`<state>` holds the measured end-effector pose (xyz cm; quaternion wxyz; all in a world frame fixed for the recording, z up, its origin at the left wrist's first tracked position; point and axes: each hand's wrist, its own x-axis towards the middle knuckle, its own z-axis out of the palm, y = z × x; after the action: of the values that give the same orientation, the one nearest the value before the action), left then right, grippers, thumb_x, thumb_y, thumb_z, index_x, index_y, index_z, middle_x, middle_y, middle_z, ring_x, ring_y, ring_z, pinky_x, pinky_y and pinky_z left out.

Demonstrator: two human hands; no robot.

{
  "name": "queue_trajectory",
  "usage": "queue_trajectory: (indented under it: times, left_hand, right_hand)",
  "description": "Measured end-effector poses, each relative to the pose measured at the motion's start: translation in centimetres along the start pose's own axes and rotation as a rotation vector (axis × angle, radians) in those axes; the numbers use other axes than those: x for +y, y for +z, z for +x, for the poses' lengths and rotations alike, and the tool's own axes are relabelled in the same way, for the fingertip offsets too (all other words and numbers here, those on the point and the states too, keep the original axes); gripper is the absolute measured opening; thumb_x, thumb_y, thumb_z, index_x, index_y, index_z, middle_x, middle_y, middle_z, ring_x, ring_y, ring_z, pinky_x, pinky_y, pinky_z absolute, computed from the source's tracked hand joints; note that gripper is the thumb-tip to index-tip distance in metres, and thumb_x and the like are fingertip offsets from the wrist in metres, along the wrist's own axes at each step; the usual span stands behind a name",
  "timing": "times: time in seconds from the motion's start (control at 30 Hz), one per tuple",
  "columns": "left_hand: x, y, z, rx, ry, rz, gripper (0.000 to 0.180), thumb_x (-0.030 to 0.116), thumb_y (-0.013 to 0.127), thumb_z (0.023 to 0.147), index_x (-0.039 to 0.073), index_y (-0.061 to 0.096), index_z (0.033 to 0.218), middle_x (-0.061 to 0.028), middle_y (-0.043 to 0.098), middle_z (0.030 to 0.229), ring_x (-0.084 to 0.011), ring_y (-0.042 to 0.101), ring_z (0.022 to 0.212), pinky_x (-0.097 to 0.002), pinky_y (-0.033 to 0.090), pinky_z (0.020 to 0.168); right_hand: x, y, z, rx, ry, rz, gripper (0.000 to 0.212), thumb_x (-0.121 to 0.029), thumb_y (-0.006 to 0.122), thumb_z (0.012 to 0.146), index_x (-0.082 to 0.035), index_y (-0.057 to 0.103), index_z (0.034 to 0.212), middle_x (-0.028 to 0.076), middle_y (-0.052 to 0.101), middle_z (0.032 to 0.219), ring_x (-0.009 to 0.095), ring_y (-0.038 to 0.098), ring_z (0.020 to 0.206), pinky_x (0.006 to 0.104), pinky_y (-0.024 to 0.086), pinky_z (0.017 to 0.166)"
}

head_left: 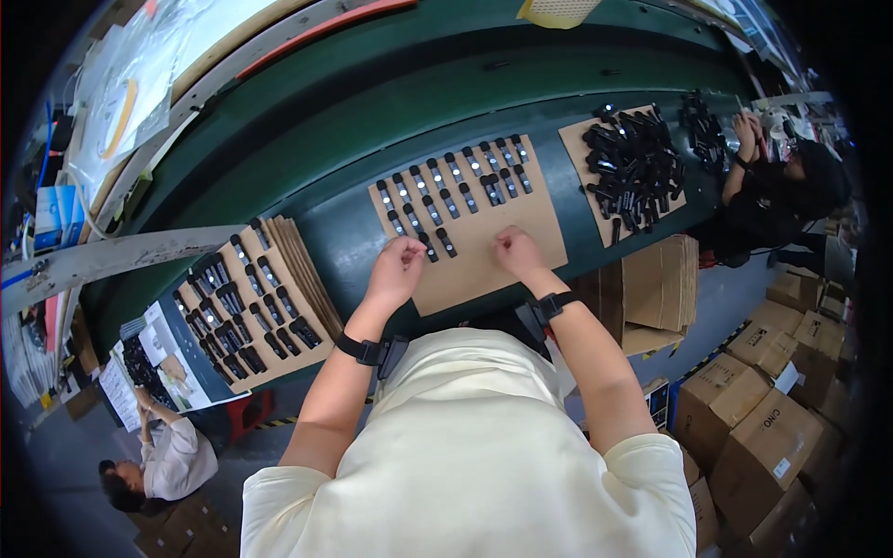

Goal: The person picks up a microphone from a pile, turns it over by hand, and places it onto a cardboard sheet, repeating the process to arrange them in rows.

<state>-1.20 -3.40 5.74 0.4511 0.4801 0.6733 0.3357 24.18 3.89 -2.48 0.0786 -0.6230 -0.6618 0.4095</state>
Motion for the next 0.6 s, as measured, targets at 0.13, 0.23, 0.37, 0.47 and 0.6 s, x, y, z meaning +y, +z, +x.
queue_trajectory:
  times: [0.13, 0.23, 0.37, 0.47, 0.6]
  left_hand:
    - [1.1, 2.1, 1.6, -0.045, -0.114, -0.129, 0.008, 0.004, 0.06, 0.089, 0.001, 0.062, 0.096, -0.0077, 0.064, 0.088, -0.0136, 0.061, 0.076, -0.0266, 0.05, 0.07]
    - [2.5, 3.8, 2.5, -0.075, -0.136, -0.176, 0.008, 0.004, 0.057, 0.091, 0.002, 0.061, 0.098, -0.0012, 0.062, 0.086, -0.0068, 0.056, 0.078, -0.0221, 0.046, 0.069]
    - [3.5, 6.7, 3.7, -0.081, -0.088, -0.161, 0.009, 0.004, 0.057, 0.091, 0.002, 0.061, 0.099, -0.0014, 0.062, 0.087, -0.0068, 0.056, 0.078, -0.0221, 0.046, 0.07]
    - [5.2, 8.6, 5.0, -0.093, -0.105, -0.159, 0.009, 0.004, 0.057, 0.091, 0.002, 0.061, 0.099, -0.0015, 0.063, 0.088, -0.0071, 0.057, 0.078, -0.0222, 0.046, 0.07]
    - [7.6, 10.3, 5.8, -0.099, -0.118, -0.146, 0.009, 0.004, 0.057, 0.091, 0.001, 0.061, 0.099, -0.0016, 0.063, 0.088, -0.0075, 0.057, 0.079, -0.0222, 0.046, 0.071]
  right_hand:
    - [5.2, -5.2, 0.0, 0.116, 0.034, -0.015, 0.019, -0.021, 0.061, 0.084, -0.004, 0.065, 0.093, 0.019, 0.066, 0.096, 0.037, 0.063, 0.091, 0.0413, 0.051, 0.08]
    - [8.6, -10.0, 0.8, 0.251, 0.038, -0.088, 0.017, -0.019, 0.063, 0.084, -0.005, 0.065, 0.093, 0.017, 0.065, 0.093, 0.036, 0.063, 0.088, 0.0405, 0.051, 0.077]
    - [9.7, -14.4, 2.8, 0.454, 0.024, -0.23, 0.016, -0.016, 0.067, 0.083, -0.005, 0.066, 0.094, 0.014, 0.062, 0.099, 0.034, 0.061, 0.092, 0.0409, 0.051, 0.077]
    - [9.8, -16.6, 4.3, 0.486, 0.014, -0.289, 0.018, -0.016, 0.068, 0.082, -0.006, 0.065, 0.096, 0.013, 0.059, 0.104, 0.034, 0.059, 0.097, 0.0421, 0.05, 0.08]
    - [10.7, -17.8, 6.1, 0.437, -0.073, -0.375, 0.02, -0.015, 0.069, 0.08, -0.007, 0.064, 0.098, 0.012, 0.057, 0.105, 0.034, 0.056, 0.098, 0.043, 0.048, 0.083]
